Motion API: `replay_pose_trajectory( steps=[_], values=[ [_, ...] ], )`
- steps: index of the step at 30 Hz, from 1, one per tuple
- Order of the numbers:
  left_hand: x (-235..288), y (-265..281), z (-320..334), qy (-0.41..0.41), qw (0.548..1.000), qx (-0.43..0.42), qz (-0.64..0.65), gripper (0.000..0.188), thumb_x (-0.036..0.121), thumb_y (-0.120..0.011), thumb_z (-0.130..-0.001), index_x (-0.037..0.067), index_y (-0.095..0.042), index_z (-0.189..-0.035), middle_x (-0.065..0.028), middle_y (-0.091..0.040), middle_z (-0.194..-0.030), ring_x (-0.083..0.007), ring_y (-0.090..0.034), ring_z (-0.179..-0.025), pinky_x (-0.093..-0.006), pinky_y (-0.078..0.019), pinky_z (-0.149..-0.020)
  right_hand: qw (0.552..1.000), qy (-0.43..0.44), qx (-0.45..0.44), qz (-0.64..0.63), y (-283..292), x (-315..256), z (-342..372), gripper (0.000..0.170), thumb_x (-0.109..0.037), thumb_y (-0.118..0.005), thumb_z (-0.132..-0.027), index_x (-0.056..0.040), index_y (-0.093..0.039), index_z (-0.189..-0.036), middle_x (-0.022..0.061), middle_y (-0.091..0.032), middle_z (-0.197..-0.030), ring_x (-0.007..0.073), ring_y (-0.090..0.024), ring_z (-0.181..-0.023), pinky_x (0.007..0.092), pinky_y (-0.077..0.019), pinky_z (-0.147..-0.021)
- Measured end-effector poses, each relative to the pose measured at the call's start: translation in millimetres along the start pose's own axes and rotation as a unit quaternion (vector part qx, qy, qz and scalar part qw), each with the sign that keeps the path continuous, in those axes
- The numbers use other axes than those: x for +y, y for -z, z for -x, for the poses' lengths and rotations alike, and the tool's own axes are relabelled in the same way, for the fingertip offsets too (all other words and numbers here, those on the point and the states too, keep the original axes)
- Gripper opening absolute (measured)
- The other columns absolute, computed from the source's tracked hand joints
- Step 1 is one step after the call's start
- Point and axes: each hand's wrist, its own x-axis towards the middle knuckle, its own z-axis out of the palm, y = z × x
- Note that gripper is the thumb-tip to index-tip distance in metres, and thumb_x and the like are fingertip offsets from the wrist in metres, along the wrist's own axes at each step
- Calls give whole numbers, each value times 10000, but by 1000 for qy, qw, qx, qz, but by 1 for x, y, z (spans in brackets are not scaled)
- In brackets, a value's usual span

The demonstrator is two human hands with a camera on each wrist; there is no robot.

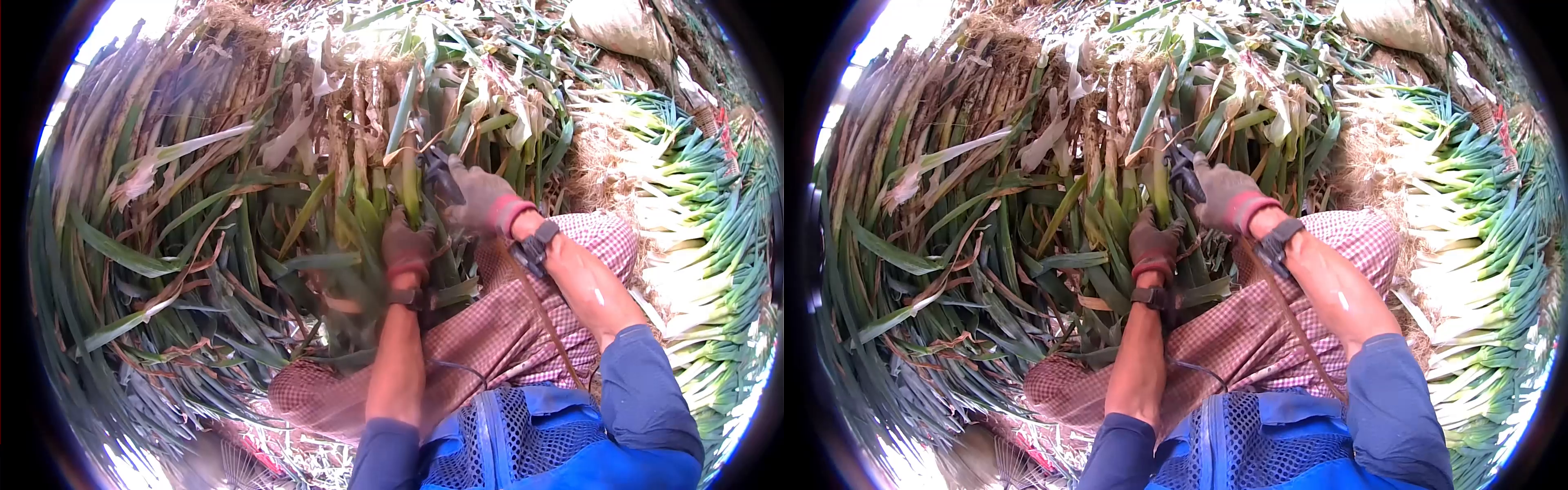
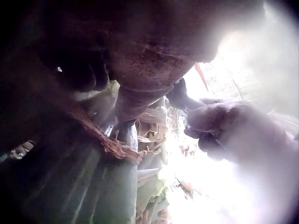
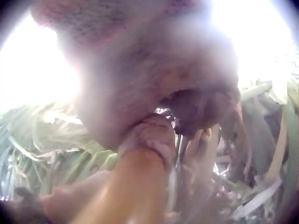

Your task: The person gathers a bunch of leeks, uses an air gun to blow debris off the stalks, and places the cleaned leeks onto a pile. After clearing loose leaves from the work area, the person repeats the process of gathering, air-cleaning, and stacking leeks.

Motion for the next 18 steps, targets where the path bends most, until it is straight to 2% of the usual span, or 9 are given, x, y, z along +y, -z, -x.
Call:
replay_pose_trajectory(
  steps=[2, 4, 6, 8, 10, 12, 14, 16, 18],
  values=[
    [7, 2, 3, 9, 1000, 1, -3, 571, 256, -900, -832, 21, -706, -1315, -228, -777, -1145, -384, -757, -1036, -448, -584, -928, 1000, 27, -6, 11, 7, -2, -21, 907, -234, -692, -904, 60, -278, -1655, 327, -649, -1331, 443, -684, -1217, 480, -554, -1033],
    [8, 1, 1, 19, 1000, 2, -7, 568, 263, -900, -830, 30, -707, -1310, -227, -776, -1133, -397, -752, -1033, -461, -582, -927, 999, -2, -17, 48, 9, -11, -37, 941, -280, -746, -877, 39, -310, -1648, 328, -655, -1310, 461, -680, -1199, 498, -544, -1046],
    [8, 1, -1, 21, 1000, -7, -20, 543, 275, -900, -831, 33, -710, -1279, -231, -773, -1132, -411, -746, -1035, -479, -579, -924, 999, -11, 9, 42, 5, -13, -52, 961, -283, -734, -872, 43, -288, -1659, 326, -659, -1307, 463, -676, -1213, 503, -541, -1056],
    [10, 3, 1, 25, 999, -18, -18, 531, 279, -896, -836, 31, -708, -1266, -236, -771, -1133, -418, -745, -1036, -482, -578, -924, 997, -25, 50, 49, 1, -13, -57, 905, -205, -671, -884, 42, -283, -1664, 311, -659, -1333, 427, -688, -1225, 480, -563, -1040],
    [8, 1, -3, 25, 999, -26, -14, 520, 283, -893, -840, 28, -706, -1253, -241, -769, -1135, -424, -743, -1038, -485, -578, -925, 998, -38, 36, 20, 7, -10, -54, 906, -215, -671, -882, 37, -293, -1665, 308, -671, -1308, 429, -699, -1197, 483, -568, -1026],
    [7, -1, -4, 35, 996, -28, -81, 545, 314, -892, -843, 28, -689, -1259, -249, -768, -1140, -434, -741, -1058, -494, -579, -930, 991, -110, 72, 11, 12, -1, -52, 951, -276, -709, -889, 37, -264, -1669, 324, -670, -1269, 470, -692, -1153, 513, -554, -1003],
    [10, 1, -4, 37, 995, -41, -85, 559, 333, -890, -844, 25, -680, -1260, -252, -768, -1140, -436, -742, -1063, -498, -581, -932, 993, -97, 69, 25, 17, 7, -44, 967, -297, -723, -899, 23, -245, -1677, 321, -669, -1246, 467, -698, -1141, 518, -556, -992],
    [11, 3, -1, 45, 994, -55, -87, 574, 353, -888, -845, 21, -672, -1261, -255, -769, -1140, -438, -743, -1069, -502, -583, -934, 997, -67, 23, 9, 24, -7, -11, 990, -327, -734, -912, 13, -215, -1683, 318, -668, -1215, 464, -703, -1131, 522, -557, -987],
    [14, 2, -2, 59, 993, -64, -85, 564, 358, -881, -847, 17, -669, -1244, -252, -774, -1134, -440, -749, -1059, -500, -589, -927, 998, -63, -18, 26, 3, -9, 5, 993, -371, -737, -930, 13, -214, -1682, 312, -656, -1233, 468, -703, -1118, 509, -558, -1002]
  ],
)
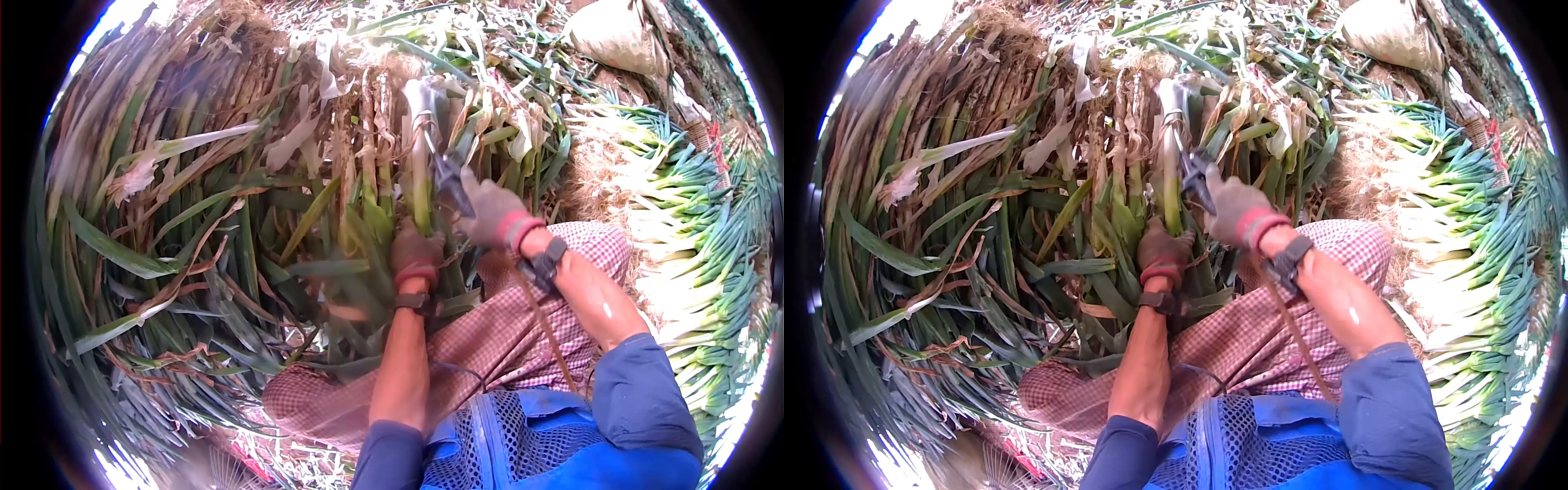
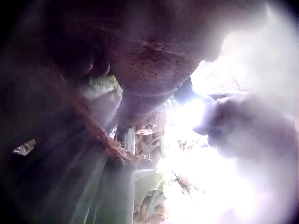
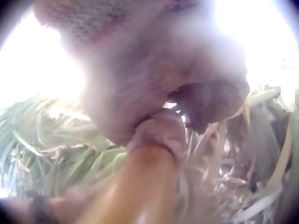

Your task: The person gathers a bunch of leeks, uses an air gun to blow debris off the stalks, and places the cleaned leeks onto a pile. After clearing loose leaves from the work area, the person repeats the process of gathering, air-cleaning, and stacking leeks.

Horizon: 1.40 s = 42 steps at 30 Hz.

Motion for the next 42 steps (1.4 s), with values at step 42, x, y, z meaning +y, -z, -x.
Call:
replay_pose_trajectory(
  steps=[42],
  values=[
    [-23, 28, 50, -173, 977, 119, 30, 288, 188, -737, -920, 75, -773, -1182, -192, -771, -1148, -393, -744, -1047, -466, -591, -907, 992, 107, 16, -66, -40, 8, 75, 917, -315, -758, -916, 26, -319, -1645, 306, -655, -1303, 468, -671, -1212, 492, -520, -1064]
  ],
)
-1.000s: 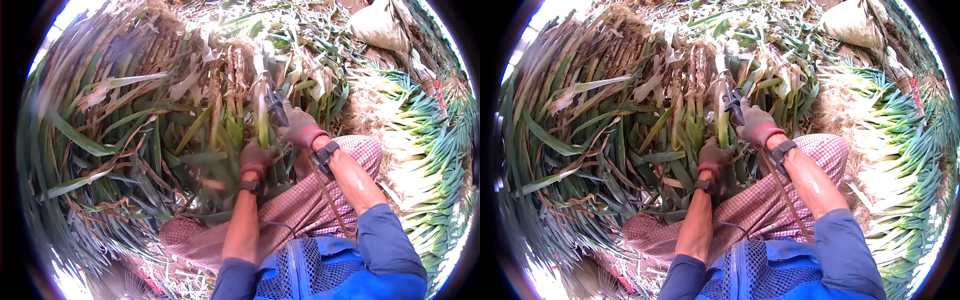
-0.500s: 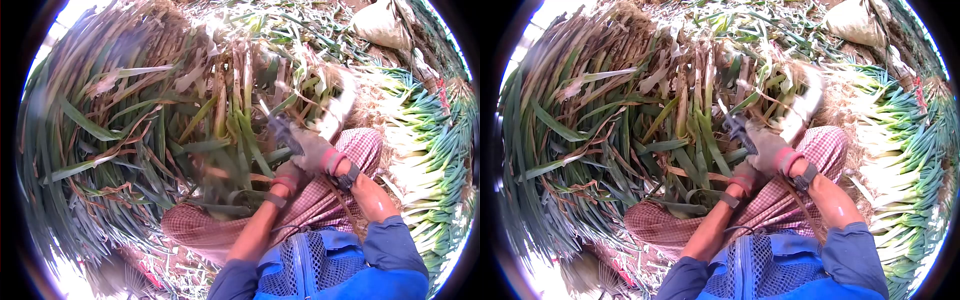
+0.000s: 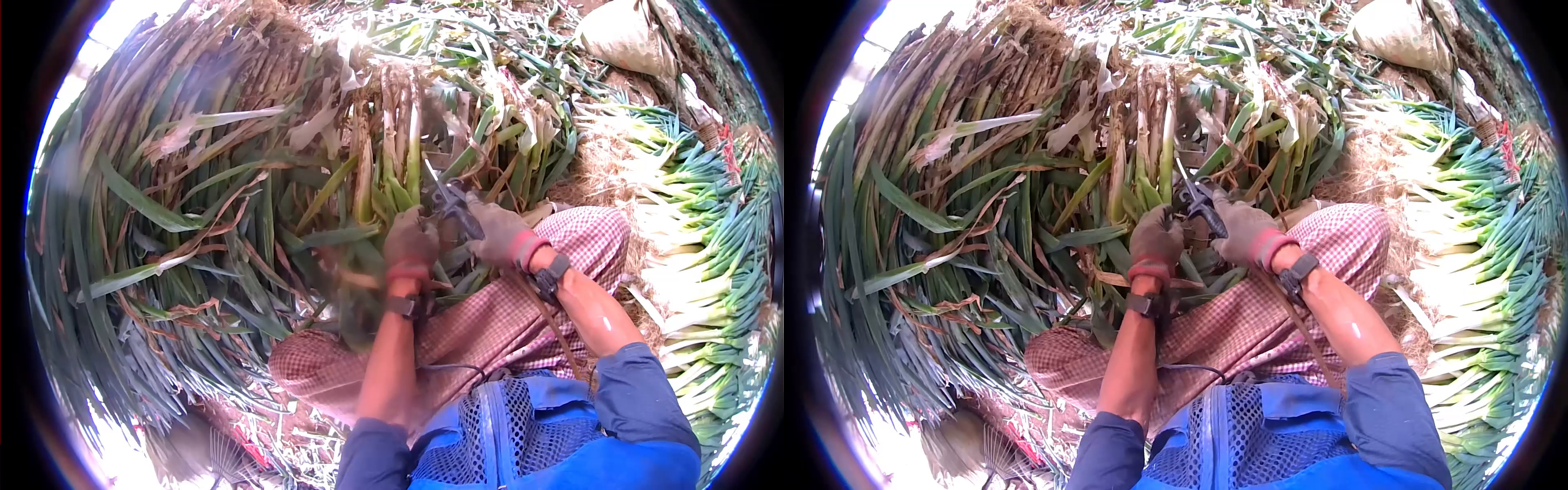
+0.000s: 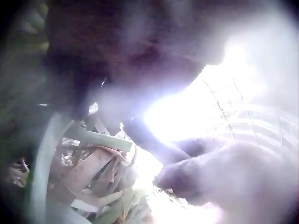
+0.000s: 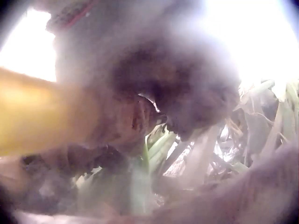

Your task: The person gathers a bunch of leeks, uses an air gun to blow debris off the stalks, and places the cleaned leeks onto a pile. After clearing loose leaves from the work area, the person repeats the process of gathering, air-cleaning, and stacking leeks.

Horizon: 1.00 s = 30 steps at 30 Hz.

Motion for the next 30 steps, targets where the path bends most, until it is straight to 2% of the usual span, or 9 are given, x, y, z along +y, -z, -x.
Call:
replay_pose_trajectory(
  steps=[8, 12, 14, 18, 21, 23, 26, 27, 30],
  values=[
    [17, -16, -60, 40, 972, -120, -196, 481, 245, -703, -932, 108, -614, -1385, -192, -692, -1299, -408, -751, -1052, -523, -609, -863, 998, -33, 16, 45, 44, -5, -84, 926, -312, -776, -878, 34, -351, -1624, 307, -678, -1266, 461, -674, -1194, 493, -532, -1046],
    [4, -31, -70, 48, 960, -120, -247, 512, 253, -708, -935, 111, -586, -1412, -186, -729, -1260, -406, -768, -1039, -534, -618, -841, 996, -58, 36, 51, 57, 0, -130, 922, -279, -780, -877, 45, -346, -1624, 294, -697, -1266, 445, -694, -1179, 486, -543, -1039],
    [-1, -32, -80, 101, 937, -189, -276, 614, 341, -686, -976, 42, -537, -1491, -214, -732, -1277, -383, -781, -1057, -526, -630, -822, 994, -70, 69, 52, 63, 5, -153, 914, -262, -777, -885, 51, -343, -1626, 290, -699, -1279, 436, -688, -1206, 479, -537, -1055],
    [-4, -32, -85, 98, 933, -193, -287, 549, 299, -690, -970, 47, -575, -1444, -215, -765, -1191, -373, -786, -1043, -515, -635, -818, 997, -51, 47, 40, 62, 16, -172, 890, -242, -766, -894, 63, -348, -1617, 282, -699, -1290, 435, -684, -1212, 480, -529, -1067],
    [9, -13, -90, 110, 942, -207, -241, 434, 245, -704, -946, 38, -647, -1323, -226, -779, -1135, -397, -781, -1035, -510, -628, -856, 998, -44, 31, 27, 66, 12, -147, 868, -233, -757, -896, 14, -344, -1618, 296, -689, -1273, 445, -693, -1177, 494, -548, -1025],
    [10, -7, -92, 152, 948, -207, -190, 471, 282, -806, -831, 82, -709, -1246, -208, -784, -1127, -400, -764, -1069, -498, -603, -912, 999, -42, 6, 33, 51, 23, -123, 886, -243, -763, -903, -59, -314, -1644, 279, -692, -1189, 455, -712, -1086, 506, -568, -947],
    [4, 0, -94, 142, 956, -213, -147, 435, 305, -806, -820, 67, -740, -1177, -225, -779, -1110, -400, -754, -1063, -493, -599, -909, 995, -67, -67, -12, 58, -4, -48, 802, -232, -733, -894, 7, -386, -1576, 249, -698, -1117, 424, -730, -1021, 499, -573, -934],
    [3, 2, -91, 141, 961, -208, -118, 428, 329, -823, -807, 34, -764, -1111, -238, -776, -1085, -412, -750, -1032, -486, -592, -896, 997, -53, -58, -9, 50, -2, -28, 833, -244, -742, -896, 10, -368, -1596, 247, -684, -1114, 419, -720, -1022, 492, -566, -938],
    [2, 4, -78, 130, 969, -197, -74, 468, 355, -822, -836, 32, -769, -1169, -246, -776, -1086, -423, -749, -1023, -484, -584, -892, 997, -26, -76, -22, 42, 2, 30, 945, -266, -763, -885, 44, -303, -1650, 265, -655, -1127, 421, -688, -1029, 475, -541, -959]
  ],
)
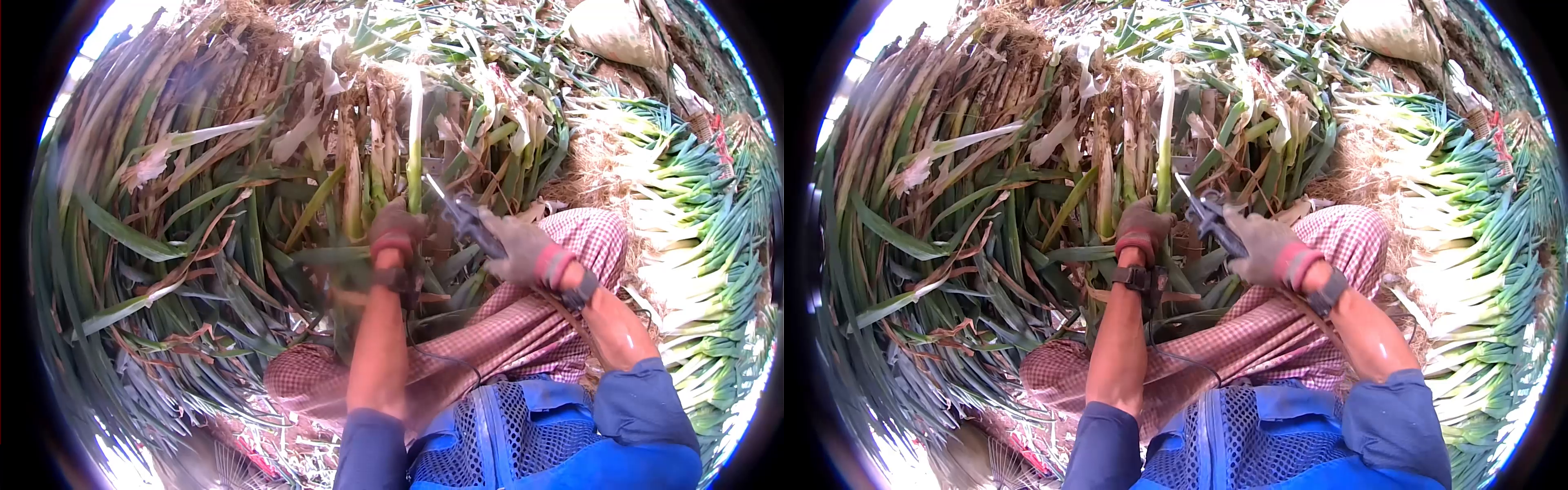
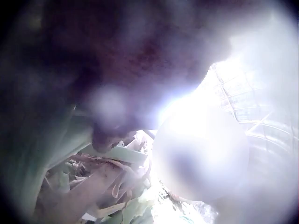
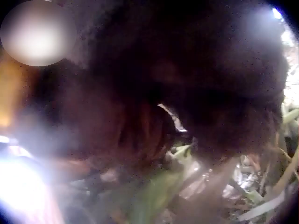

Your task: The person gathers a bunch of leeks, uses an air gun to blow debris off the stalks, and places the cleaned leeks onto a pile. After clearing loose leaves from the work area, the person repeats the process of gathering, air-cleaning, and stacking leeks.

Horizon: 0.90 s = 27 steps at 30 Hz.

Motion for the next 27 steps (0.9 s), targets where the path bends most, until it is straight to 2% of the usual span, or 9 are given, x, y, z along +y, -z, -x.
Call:
replay_pose_trajectory(
  steps=[5, 10, 13, 16, 18, 22, 23, 25, 27],
  values=[
    [-7, -14, 7, -3, 1000, 25, 3, 415, 353, -768, -931, 45, -775, -1210, -257, -773, -1091, -437, -747, -1004, -483, -570, -869, 998, 57, -24, 29, -11, -6, 53, 958, -322, -784, -871, 52, -339, -1632, 308, -668, -1180, 458, -682, -1115, 487, -533, -1016],
    [-22, -32, 3, -8, 998, 54, 21, 379, 332, -739, -972, 25, -780, -1190, -262, -771, -1073, -435, -749, -993, -480, -561, -849, 999, -5, 6, 47, -28, -1, 66, 950, -334, -773, -877, 36, -340, -1637, 311, -666, -1190, 457, -686, -1134, 503, -544, -1007],
    [-29, -37, -3, -35, 993, 80, 74, 379, 330, -722, -981, 8, -779, -1172, -268, -771, -1072, -430, -753, -982, -473, -560, -846, 997, -8, -70, 40, -25, -13, 69, 946, -324, -769, -881, 33, -335, -1642, 308, -662, -1213, 449, -685, -1146, 504, -539, -1013],
    [-30, -41, -9, 21, 990, 86, 111, 377, 327, -708, -986, -11, -782, -1137, -281, -769, -1053, -427, -753, -971, -461, -557, -852, 999, -5, -19, 35, -33, -11, 59, 928, -296, -755, -888, 32, -329, -1644, 302, -654, -1220, 450, -689, -1127, 511, -536, -1006],
    [-33, -44, -9, -38, 994, 106, 1, 240, 225, -650, -977, 61, -817, -1029, -192, -796, -1056, -352, -769, -997, -454, -580, -839, 999, 0, -16, 50, -34, -14, 52, 964, -282, -759, -862, 33, -306, -1652, 305, -646, -1205, 460, -678, -1124, 511, -536, -1013],
    [-31, -41, -9, -121, 964, 111, -210, 208, 148, -616, -966, 157, -819, -921, -98, -805, -979, -257, -778, -931, -411, -587, -779, 998, -44, 7, 44, -19, -8, 4, 961, -273, -755, -885, 26, -269, -1659, 295, -640, -1200, 455, -680, -1112, 513, -539, -1002],
    [-29, -39, -11, -76, 987, 79, -117, 275, 263, -627, -975, 49, -795, -1014, -224, -768, -1046, -386, -734, -1018, -463, -559, -871, 997, -56, 29, 48, -16, -5, -11, 911, -246, -730, -892, 29, -288, -1640, 282, -651, -1191, 446, -695, -1083, 506, -550, -982],
    [-21, -31, -8, -29, 998, 44, -21, 474, 379, -639, -984, -60, -771, -1106, -350, -731, -1114, -514, -691, -1105, -514, -530, -963, 995, -69, 50, 52, -2, -7, -35, 861, -218, -705, -899, 32, -307, -1621, 269, -661, -1181, 436, -711, -1053, 498, -560, -962],
    [-14, -27, 0, -16, 998, 54, -10, 493, 392, -628, -991, -66, -767, -1107, -354, -725, -1127, -518, -681, -1125, -518, -524, -971, 993, -76, 60, 70, 16, -11, -57, 854, -193, -684, -888, 37, -312, -1621, 271, -666, -1189, 423, -712, -1084, 492, -564, -966]
  ],
)
